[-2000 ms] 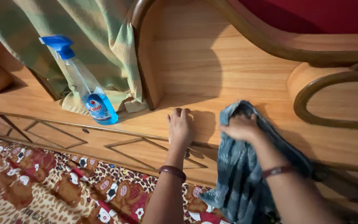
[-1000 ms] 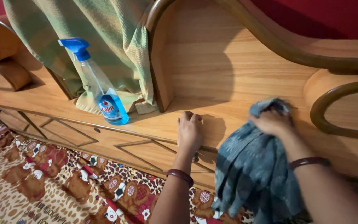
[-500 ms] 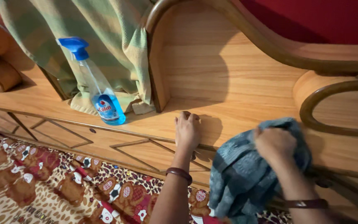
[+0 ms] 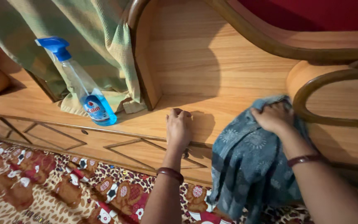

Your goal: The person wipes the top surface and front edges of a wooden dresser using a blue patterned cloth. A spray bottle of cleaner sits on the dresser. The person repeatedly wipes different sections of the dresser top and front, moving the cloth back and forth.

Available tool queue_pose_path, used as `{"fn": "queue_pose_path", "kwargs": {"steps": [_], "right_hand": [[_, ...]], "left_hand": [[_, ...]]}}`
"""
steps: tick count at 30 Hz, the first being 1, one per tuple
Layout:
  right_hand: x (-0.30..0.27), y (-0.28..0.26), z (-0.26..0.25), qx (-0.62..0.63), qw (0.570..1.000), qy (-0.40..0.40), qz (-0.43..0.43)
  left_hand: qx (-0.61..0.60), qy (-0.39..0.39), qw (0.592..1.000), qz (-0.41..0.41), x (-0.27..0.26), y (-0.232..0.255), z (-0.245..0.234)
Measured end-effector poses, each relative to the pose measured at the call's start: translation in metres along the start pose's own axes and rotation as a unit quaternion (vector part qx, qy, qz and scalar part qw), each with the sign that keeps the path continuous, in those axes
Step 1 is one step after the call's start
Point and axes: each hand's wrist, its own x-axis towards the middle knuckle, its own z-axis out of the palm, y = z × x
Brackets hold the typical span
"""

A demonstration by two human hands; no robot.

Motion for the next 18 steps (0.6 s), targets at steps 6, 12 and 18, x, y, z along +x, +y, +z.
{"fn": "queue_pose_path", "kwargs": {"steps": [6, 12, 18], "right_hand": [[-0.087, 0.063, 0.007, -0.056, 0.994, 0.075, -0.056], [-0.152, 0.139, -0.032, -0.080, 0.992, 0.030, 0.093], [-0.139, 0.092, -0.022, -0.031, 0.985, 0.054, 0.159]], "left_hand": [[-0.011, 0.001, 1.000, -0.003, 0.002, 0.002, 0.000], [-0.015, -0.005, 1.000, 0.002, 0.001, 0.001, 0.000], [0.036, -0.013, 0.999, 0.023, -0.002, 0.005, 0.000]]}}
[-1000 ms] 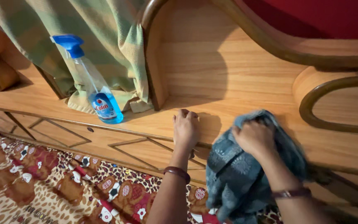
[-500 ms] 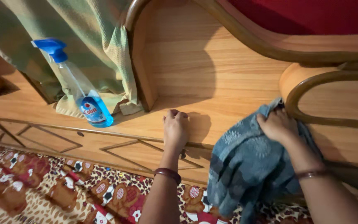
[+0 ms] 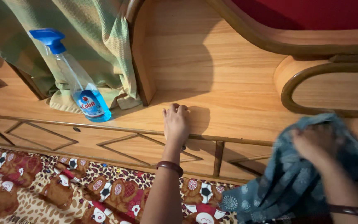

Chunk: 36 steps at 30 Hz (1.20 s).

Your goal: The person wipes the top surface and front edges of a wooden dresser using a blue patterned cloth. A spray bottle of cleaner sits on the dresser. The person repeatedly wipes different sections of the dresser top and front, moving the cloth back and forth.

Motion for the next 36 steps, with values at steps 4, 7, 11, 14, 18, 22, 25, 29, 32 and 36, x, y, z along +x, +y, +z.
{"fn": "queue_pose_path", "kwargs": {"steps": [4, 7, 11, 14, 18, 22, 25, 29, 32, 36], "right_hand": [[-0.030, -0.104, 0.012, -0.044, 0.991, -0.070, -0.105], [-0.041, -0.184, 0.006, -0.009, 0.979, -0.119, -0.166], [-0.043, -0.267, 0.016, -0.027, 0.939, -0.169, -0.298], [-0.024, -0.286, 0.028, 0.057, 0.925, -0.126, -0.355], [0.009, -0.275, 0.050, 0.075, 0.924, -0.096, -0.363], [0.046, -0.225, 0.058, 0.038, 0.944, -0.099, -0.311], [0.061, -0.182, 0.060, 0.032, 0.960, -0.061, -0.270], [0.048, -0.161, 0.058, 0.004, 0.971, -0.045, -0.234], [0.017, -0.194, 0.053, -0.017, 0.965, -0.062, -0.253], [-0.040, -0.264, 0.049, -0.039, 0.941, -0.075, -0.329]], "left_hand": [[0.006, 0.029, 1.000, -0.001, -0.002, 0.002, 0.002], [0.020, 0.038, 0.999, -0.006, -0.005, 0.003, 0.005], [0.028, 0.034, 0.999, -0.021, -0.004, 0.001, 0.006], [0.049, 0.032, 0.998, -0.035, -0.004, 0.002, 0.001], [0.067, -0.060, 0.992, -0.083, -0.024, 0.003, -0.003], [0.031, -0.011, 0.998, -0.054, -0.077, -0.019, -0.022], [-0.005, -0.048, 0.995, -0.089, -0.139, -0.048, -0.050], [-0.009, -0.037, 0.994, -0.099, -0.189, -0.078, -0.082], [-0.011, -0.014, 0.998, -0.064, -0.179, -0.087, -0.098], [0.017, -0.024, 0.999, -0.021, -0.117, -0.094, -0.105]]}}
